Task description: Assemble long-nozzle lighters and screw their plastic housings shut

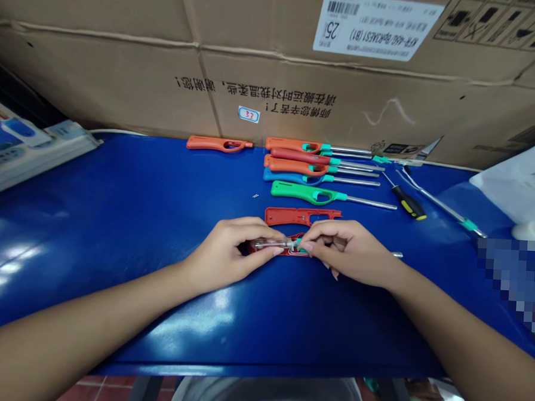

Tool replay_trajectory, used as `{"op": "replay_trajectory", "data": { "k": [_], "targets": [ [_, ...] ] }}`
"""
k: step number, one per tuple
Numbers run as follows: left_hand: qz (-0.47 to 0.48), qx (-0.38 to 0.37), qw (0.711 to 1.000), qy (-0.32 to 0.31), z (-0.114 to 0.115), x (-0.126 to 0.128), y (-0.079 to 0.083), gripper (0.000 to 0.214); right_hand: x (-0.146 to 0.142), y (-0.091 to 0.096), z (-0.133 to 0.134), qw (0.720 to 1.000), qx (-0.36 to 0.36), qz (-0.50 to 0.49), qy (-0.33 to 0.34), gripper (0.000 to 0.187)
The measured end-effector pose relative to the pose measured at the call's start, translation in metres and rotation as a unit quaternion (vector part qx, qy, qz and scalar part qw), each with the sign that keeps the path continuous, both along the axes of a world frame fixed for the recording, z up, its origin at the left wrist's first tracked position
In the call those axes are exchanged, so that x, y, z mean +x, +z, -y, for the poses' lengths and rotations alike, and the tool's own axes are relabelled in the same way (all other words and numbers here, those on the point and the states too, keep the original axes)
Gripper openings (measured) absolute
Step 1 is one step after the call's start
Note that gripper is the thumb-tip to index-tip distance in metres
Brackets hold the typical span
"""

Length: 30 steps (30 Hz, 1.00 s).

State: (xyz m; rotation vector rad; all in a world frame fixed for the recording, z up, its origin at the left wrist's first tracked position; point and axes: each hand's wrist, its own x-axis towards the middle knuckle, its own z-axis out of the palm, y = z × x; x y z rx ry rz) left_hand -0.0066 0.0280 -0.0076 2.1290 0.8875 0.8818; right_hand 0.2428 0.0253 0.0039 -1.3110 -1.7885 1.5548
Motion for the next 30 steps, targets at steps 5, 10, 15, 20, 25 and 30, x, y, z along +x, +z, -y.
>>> {"op": "replay_trajectory", "data": {
  "k": [5,10,15,20,25,30],
  "targets": [
    [0.000,-0.004,1.000,0.000,0.0000,-0.0001,-0.0007,0.019,-0.0009,-0.0008,0.0004,1.000,0.011,0.005,-0.003,0.027],
    [0.008,-0.005,1.000,-0.006,0.0001,0.0000,-0.0008,0.021,-0.0019,-0.0003,0.0014,1.000,0.014,0.011,-0.002,0.027],
    [0.014,-0.006,1.000,-0.008,0.0003,0.0004,-0.0011,0.023,-0.0019,0.0002,0.0009,1.000,0.015,0.009,-0.002,0.028],
    [0.018,-0.009,1.000,-0.010,0.0006,0.0001,-0.0010,0.023,-0.0022,0.0001,0.0009,1.000,0.014,0.010,-0.001,0.028],
    [0.014,-0.010,1.000,-0.006,0.0013,-0.0002,-0.0009,0.023,-0.0024,0.0012,0.0018,1.000,0.011,0.011,-0.002,0.031],
    [0.018,-0.011,1.000,-0.008,0.0014,0.0004,-0.0013,0.023,-0.0025,0.0009,0.0016,1.000,0.009,0.011,-0.002,0.030]
  ]
}}
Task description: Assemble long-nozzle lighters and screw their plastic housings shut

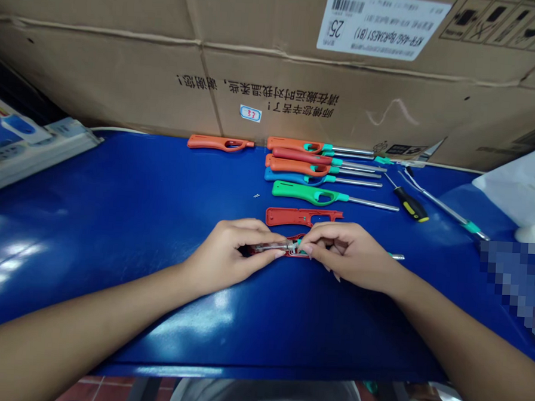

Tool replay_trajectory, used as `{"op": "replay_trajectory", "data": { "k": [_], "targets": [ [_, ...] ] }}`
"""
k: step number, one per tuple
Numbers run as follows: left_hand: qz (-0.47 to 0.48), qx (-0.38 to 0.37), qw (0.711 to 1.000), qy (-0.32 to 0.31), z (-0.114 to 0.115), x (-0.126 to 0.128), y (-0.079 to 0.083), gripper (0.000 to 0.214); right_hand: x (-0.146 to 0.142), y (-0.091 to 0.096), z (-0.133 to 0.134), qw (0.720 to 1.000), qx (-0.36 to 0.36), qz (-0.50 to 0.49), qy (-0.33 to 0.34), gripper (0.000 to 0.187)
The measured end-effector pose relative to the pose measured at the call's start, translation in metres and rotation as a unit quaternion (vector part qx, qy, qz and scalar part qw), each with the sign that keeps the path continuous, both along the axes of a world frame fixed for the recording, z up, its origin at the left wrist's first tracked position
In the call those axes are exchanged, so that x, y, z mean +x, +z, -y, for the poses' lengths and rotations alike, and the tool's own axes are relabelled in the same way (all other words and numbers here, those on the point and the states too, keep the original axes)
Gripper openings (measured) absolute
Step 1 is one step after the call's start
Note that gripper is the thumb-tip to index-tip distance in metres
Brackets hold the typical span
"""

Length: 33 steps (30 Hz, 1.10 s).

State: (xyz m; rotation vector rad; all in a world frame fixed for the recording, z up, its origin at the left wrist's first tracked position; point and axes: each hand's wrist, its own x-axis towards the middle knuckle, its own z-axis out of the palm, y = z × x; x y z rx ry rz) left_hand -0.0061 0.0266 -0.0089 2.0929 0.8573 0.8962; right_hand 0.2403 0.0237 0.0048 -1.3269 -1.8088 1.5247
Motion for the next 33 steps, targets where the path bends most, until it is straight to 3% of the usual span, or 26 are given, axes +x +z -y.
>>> {"op": "replay_trajectory", "data": {
  "k": [16,33],
  "targets": [
    [0.011,-0.009,1.000,-0.006,0.0003,-0.0002,-0.0015,0.024,-0.0008,0.0003,-0.0003,1.000,-0.001,-0.004,0.005,0.028],
    [0.014,0.034,0.999,-0.030,-0.0004,-0.0004,-0.0038,0.025,-0.0038,0.0046,0.0007,0.999,0.039,0.008,0.028,0.021]
  ]
}}
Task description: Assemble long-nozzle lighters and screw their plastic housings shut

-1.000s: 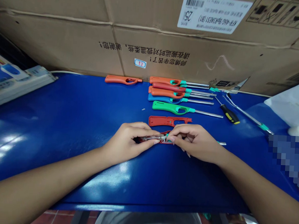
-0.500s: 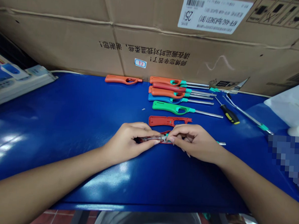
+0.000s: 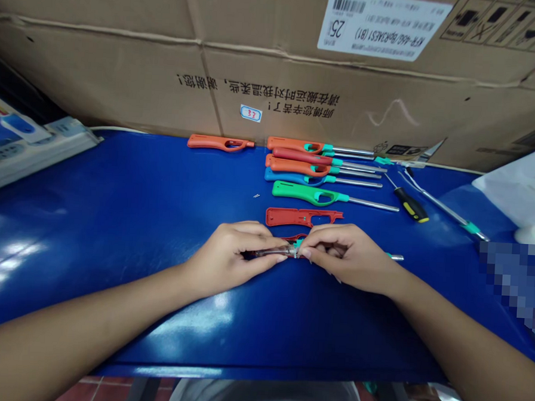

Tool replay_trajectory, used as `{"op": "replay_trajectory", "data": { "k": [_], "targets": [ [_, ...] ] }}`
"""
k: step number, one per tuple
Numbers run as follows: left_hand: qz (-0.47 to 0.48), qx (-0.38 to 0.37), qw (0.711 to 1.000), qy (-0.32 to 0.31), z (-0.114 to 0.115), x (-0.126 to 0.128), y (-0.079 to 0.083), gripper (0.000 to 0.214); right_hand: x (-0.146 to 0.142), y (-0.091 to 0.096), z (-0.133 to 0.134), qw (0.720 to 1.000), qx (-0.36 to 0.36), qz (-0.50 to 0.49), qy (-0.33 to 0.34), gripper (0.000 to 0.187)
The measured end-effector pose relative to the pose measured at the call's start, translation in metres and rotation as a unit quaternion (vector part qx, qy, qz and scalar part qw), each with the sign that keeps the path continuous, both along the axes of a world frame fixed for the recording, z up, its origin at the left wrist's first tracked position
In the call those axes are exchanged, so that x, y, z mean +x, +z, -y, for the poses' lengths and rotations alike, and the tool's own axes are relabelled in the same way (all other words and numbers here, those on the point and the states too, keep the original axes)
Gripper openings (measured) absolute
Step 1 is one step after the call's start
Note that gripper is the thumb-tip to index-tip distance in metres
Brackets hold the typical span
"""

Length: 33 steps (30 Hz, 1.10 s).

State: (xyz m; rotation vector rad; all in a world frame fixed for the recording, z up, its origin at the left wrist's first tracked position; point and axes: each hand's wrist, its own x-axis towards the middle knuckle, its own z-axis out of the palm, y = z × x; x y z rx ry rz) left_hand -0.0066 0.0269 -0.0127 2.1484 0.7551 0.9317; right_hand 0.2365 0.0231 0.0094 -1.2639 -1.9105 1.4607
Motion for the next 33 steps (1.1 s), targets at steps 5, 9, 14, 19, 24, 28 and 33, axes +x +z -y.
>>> {"op": "replay_trajectory", "data": {
  "k": [5,9,14,19,24,28,33],
  "targets": [
    [-0.008,0.015,1.000,0.023,0.0020,0.0009,0.0009,0.023,0.0002,-0.0022,0.0001,1.000,-0.012,-0.005,-0.022,0.021],
    [-0.012,0.026,0.998,0.064,0.0029,0.0019,0.0010,0.021,0.0004,-0.0036,0.0000,0.997,-0.035,-0.019,-0.059,0.022],
    [-0.003,0.043,0.998,0.056,0.0032,0.0025,0.0012,0.021,-0.0013,-0.0020,0.0020,0.996,-0.037,-0.026,-0.071,0.021],
    [0.009,0.037,0.998,0.049,0.0053,0.0016,0.0006,0.023,-0.0027,-0.0009,0.0027,0.994,-0.055,-0.054,-0.075,0.020],
    [0.015,0.027,0.998,0.050,0.0064,0.0014,-0.0001,0.024,-0.0035,0.0016,0.0003,0.994,-0.050,-0.069,-0.068,0.016],
    [0.014,0.021,0.998,0.054,0.0057,0.0023,0.0009,0.023,-0.0059,0.0034,0.0016,0.994,-0.056,-0.052,-0.072,0.017],
    [0.016,0.034,0.998,0.057,0.0055,0.0030,0.0025,0.023,-0.0086,0.0046,0.0050,0.996,-0.038,-0.018,-0.073,0.023]
  ]
}}
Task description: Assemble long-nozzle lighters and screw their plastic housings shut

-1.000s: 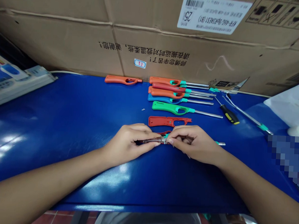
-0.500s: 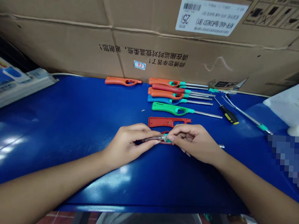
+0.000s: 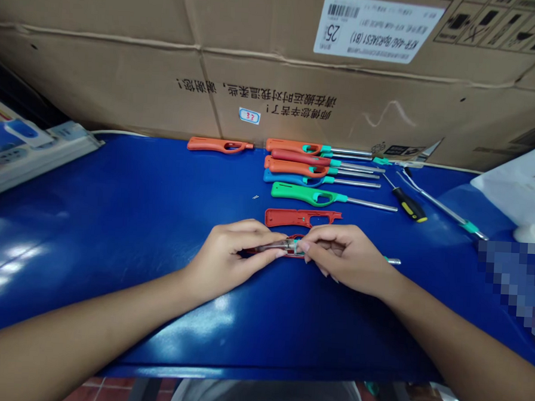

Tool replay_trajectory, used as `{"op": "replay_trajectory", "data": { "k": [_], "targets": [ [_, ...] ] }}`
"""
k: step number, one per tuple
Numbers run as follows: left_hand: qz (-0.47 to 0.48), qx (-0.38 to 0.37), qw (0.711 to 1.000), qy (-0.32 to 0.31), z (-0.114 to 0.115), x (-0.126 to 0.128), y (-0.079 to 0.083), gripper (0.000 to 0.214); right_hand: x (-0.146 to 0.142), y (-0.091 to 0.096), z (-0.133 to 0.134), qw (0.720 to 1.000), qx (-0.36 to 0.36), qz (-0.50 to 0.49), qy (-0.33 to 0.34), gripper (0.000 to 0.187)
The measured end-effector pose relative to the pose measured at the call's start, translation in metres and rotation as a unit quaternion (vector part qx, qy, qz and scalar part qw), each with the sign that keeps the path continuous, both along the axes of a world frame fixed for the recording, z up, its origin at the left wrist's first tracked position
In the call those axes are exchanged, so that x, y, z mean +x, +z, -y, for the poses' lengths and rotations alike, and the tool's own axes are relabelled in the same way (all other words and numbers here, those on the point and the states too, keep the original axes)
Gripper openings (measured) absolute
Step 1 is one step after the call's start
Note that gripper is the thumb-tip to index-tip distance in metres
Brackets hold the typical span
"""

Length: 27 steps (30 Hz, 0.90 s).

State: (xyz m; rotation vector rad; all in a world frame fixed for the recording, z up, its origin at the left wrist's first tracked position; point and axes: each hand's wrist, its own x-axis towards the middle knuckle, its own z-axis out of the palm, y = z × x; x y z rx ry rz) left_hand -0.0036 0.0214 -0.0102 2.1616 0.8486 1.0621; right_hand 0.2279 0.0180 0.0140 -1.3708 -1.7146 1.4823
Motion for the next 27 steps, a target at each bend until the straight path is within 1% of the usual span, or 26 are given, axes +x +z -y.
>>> {"op": "replay_trajectory", "data": {
  "k": [3,8,14,19,27],
  "targets": [
    [-0.001,0.001,1.000,-0.002,0.0000,0.0005,0.0011,0.023,0.0001,0.0001,0.0007,1.000,0.002,0.002,-0.002,0.023],
    [-0.012,-0.002,1.000,0.001,-0.0004,0.0004,0.0012,0.023,0.0009,-0.0015,0.0008,0.999,0.036,-0.003,0.002,0.023],
    [0.000,-0.015,1.000,0.016,-0.0004,0.0000,0.0014,0.020,0.0034,-0.0058,0.0004,0.999,0.033,-0.036,0.000,0.026],
    [0.006,-0.028,0.999,0.014,-0.0001,0.0002,0.0004,0.020,0.0032,-0.0067,0.0011,0.998,0.058,-0.019,0.002,0.026],
    [0.013,-0.036,0.999,-0.002,-0.0001,0.0001,-0.0008,0.022,0.0021,-0.0074,0.0019,0.999,0.055,-0.004,0.001,0.025]
  ]
}}
